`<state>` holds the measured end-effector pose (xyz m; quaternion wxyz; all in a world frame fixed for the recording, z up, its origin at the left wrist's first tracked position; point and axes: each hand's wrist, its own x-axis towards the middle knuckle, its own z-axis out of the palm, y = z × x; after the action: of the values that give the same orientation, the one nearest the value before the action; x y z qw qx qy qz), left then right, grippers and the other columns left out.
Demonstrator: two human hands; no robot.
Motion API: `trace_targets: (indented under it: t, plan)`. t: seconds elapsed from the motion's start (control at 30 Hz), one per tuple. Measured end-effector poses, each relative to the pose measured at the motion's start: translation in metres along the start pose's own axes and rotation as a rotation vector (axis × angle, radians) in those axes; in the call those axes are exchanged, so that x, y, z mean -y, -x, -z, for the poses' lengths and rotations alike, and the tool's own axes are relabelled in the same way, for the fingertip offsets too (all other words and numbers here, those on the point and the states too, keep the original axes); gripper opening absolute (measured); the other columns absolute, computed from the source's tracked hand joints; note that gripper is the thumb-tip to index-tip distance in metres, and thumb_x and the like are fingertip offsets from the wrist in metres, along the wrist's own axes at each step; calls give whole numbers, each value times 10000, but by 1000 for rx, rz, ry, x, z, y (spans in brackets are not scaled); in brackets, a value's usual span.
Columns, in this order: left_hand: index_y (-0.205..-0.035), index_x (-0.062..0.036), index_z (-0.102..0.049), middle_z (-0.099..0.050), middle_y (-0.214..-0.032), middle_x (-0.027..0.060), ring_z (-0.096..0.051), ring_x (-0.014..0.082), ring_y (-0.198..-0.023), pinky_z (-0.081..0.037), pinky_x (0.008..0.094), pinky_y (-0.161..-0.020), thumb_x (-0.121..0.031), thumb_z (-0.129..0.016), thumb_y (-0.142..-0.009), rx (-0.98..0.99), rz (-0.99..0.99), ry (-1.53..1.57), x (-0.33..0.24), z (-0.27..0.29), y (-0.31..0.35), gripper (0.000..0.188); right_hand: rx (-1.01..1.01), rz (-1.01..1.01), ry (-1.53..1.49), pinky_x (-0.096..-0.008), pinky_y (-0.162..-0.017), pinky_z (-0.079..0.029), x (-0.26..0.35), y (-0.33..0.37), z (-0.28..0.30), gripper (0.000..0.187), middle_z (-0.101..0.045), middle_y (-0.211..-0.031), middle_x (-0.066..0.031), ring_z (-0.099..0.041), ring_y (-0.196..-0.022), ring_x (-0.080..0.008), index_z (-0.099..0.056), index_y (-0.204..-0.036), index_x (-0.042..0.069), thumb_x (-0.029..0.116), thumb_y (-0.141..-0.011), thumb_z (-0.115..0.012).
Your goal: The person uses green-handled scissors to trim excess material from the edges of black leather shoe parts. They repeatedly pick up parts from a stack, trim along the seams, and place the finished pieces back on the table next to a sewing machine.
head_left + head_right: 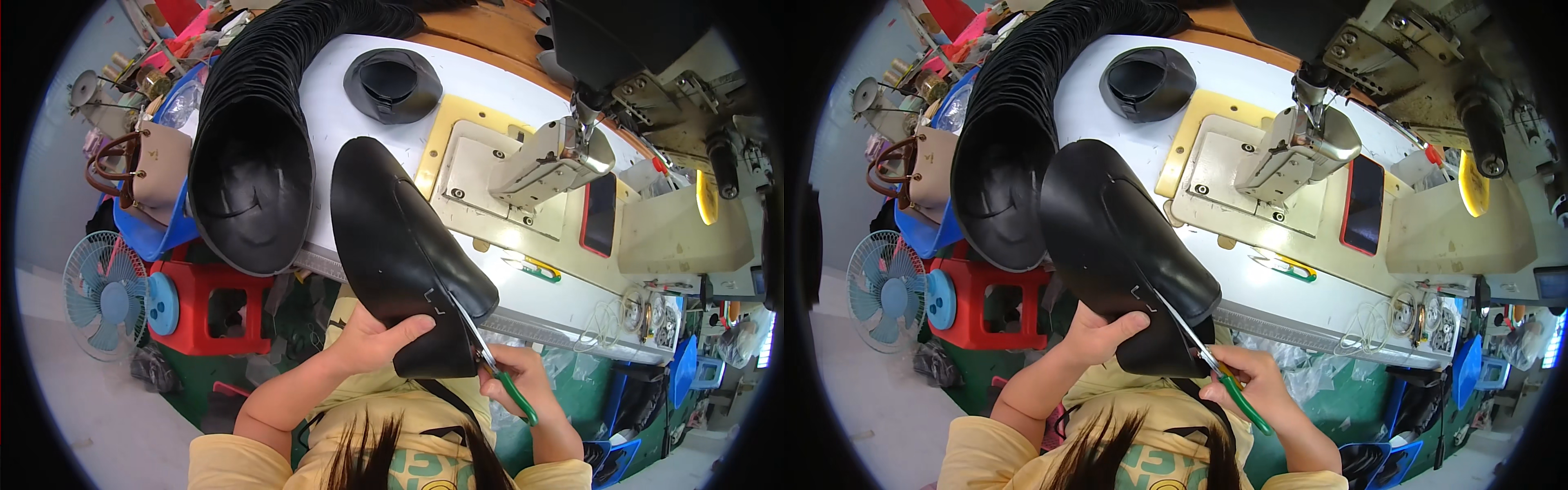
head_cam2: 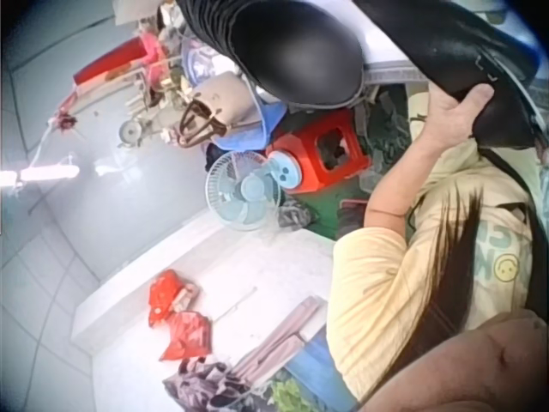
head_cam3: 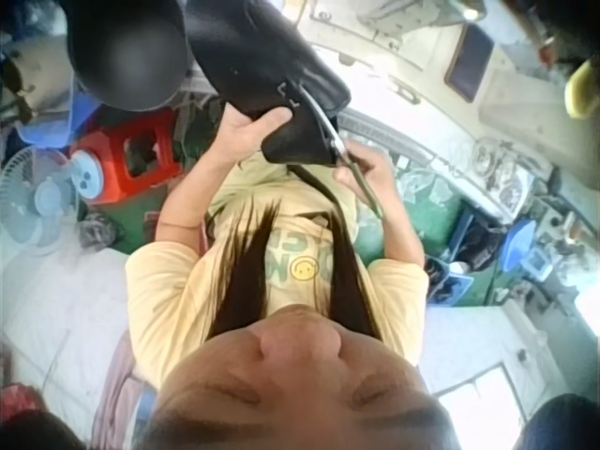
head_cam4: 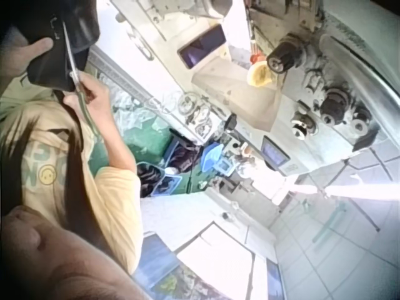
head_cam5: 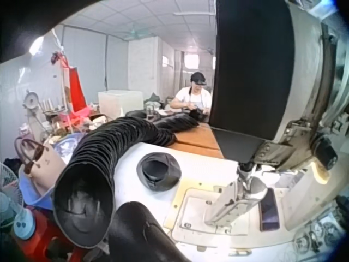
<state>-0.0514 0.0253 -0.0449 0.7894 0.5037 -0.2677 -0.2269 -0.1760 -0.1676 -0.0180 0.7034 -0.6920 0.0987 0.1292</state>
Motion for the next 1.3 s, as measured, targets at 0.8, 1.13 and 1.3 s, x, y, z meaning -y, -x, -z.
trace_targets:
  t: [0.8, 1.13, 1.3]
  plan:
    - [-843, 13, -535, -575, -887, 183, -535, 309, -950, -443, 400, -770, -71, -584, -720, 1305, 162, -1197, -106, -13, -63, 157, 264, 544, 1347, -325, -449, -436, 45, 3, 8, 440, -492, -714, -54, -562, -561, -203, -539, -1116, 99, 279, -728, -641]
    - [-807, -13, -566, -600, -749, 140, -591, 312, -779, -462, 409, -694, -60, -570, -685, 1206, 233, -1193, -114, -3, -64, 130, 150, 659, 1473, -305, -417, -412, 47, 0, 17, 551, -441, -665, -20, -513, -514, -161, -525, -1174, 115, 183, -643, -654]
    - [-909, -3, -577, -582, -823, 175, -555, 358, -830, -437, 418, -724, -63, -610, -714, 717, 95, -1276, -122, 37, -73, 206, -156, 579, 1321, -308, -449, -414, 44, 12, 49, 599, -485, -653, -15, -526, -550, -183, -557, -1135, 90, 227, -583, -746]
